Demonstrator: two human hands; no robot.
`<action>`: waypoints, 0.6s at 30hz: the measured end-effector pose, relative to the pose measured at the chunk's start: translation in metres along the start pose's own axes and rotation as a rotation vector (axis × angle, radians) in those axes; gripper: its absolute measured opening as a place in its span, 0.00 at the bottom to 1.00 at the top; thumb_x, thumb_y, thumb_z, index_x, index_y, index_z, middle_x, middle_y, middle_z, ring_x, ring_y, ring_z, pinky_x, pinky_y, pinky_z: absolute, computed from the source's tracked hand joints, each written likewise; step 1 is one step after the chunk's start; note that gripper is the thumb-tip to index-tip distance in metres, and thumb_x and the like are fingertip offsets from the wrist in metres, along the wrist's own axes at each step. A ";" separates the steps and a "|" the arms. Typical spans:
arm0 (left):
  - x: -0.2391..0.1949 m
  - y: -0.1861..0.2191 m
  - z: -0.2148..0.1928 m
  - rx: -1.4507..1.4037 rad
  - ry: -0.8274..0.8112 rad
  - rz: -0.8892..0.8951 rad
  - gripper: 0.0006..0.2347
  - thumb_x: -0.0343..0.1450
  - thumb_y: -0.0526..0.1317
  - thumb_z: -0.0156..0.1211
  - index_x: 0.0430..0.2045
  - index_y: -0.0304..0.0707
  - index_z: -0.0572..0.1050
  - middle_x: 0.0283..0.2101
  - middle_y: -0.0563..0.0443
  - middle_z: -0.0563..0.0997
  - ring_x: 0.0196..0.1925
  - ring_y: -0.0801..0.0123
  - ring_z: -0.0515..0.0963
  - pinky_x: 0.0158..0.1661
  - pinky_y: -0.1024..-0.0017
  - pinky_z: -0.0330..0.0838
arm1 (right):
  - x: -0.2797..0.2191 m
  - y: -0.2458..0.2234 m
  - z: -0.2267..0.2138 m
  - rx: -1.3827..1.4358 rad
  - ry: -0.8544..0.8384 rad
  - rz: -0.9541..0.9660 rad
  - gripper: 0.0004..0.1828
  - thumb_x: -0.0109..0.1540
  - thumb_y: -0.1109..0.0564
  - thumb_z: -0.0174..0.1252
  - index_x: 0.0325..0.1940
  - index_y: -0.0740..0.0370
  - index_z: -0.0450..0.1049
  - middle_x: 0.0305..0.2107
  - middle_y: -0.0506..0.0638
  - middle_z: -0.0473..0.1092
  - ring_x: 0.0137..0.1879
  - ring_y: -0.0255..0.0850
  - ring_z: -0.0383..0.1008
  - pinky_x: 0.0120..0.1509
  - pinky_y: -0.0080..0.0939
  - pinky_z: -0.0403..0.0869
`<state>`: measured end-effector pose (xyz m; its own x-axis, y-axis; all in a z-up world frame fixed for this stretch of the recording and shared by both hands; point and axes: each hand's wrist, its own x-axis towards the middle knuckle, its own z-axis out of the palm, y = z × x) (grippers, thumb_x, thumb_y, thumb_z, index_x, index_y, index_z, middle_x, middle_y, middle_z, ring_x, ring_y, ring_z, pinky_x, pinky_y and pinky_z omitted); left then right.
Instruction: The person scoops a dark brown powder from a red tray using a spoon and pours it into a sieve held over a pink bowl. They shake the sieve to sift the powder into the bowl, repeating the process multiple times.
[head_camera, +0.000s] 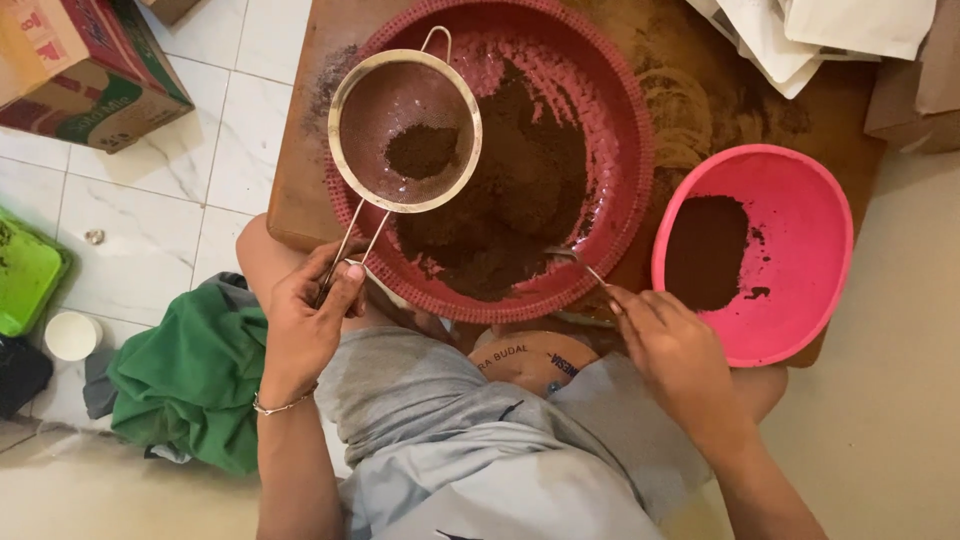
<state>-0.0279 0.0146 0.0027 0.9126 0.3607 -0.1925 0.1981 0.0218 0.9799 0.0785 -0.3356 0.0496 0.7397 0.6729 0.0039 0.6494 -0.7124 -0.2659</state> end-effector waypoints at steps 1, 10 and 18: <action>0.001 0.000 0.001 0.011 -0.006 -0.004 0.13 0.77 0.34 0.54 0.55 0.28 0.76 0.17 0.47 0.71 0.23 0.70 0.71 0.33 0.72 0.70 | -0.001 -0.001 -0.001 -0.036 -0.054 0.068 0.11 0.67 0.57 0.58 0.53 0.57 0.79 0.32 0.56 0.78 0.41 0.48 0.81 0.44 0.41 0.79; 0.001 0.000 0.011 0.004 -0.044 -0.022 0.13 0.76 0.34 0.55 0.53 0.25 0.76 0.16 0.49 0.73 0.23 0.73 0.70 0.32 0.75 0.70 | 0.028 -0.040 0.031 -0.153 -0.344 0.159 0.09 0.65 0.55 0.52 0.42 0.57 0.77 0.24 0.51 0.74 0.33 0.48 0.81 0.36 0.49 0.81; -0.003 -0.005 0.002 -0.013 -0.014 -0.026 0.13 0.76 0.34 0.55 0.54 0.25 0.76 0.16 0.48 0.73 0.23 0.72 0.69 0.32 0.75 0.69 | 0.033 -0.069 0.036 0.216 -0.388 0.479 0.19 0.69 0.50 0.47 0.36 0.64 0.77 0.21 0.62 0.75 0.29 0.58 0.79 0.35 0.56 0.77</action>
<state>-0.0311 0.0118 -0.0021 0.9121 0.3469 -0.2183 0.2169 0.0433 0.9752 0.0515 -0.2566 0.0333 0.7949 0.3426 -0.5007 0.1835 -0.9224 -0.3399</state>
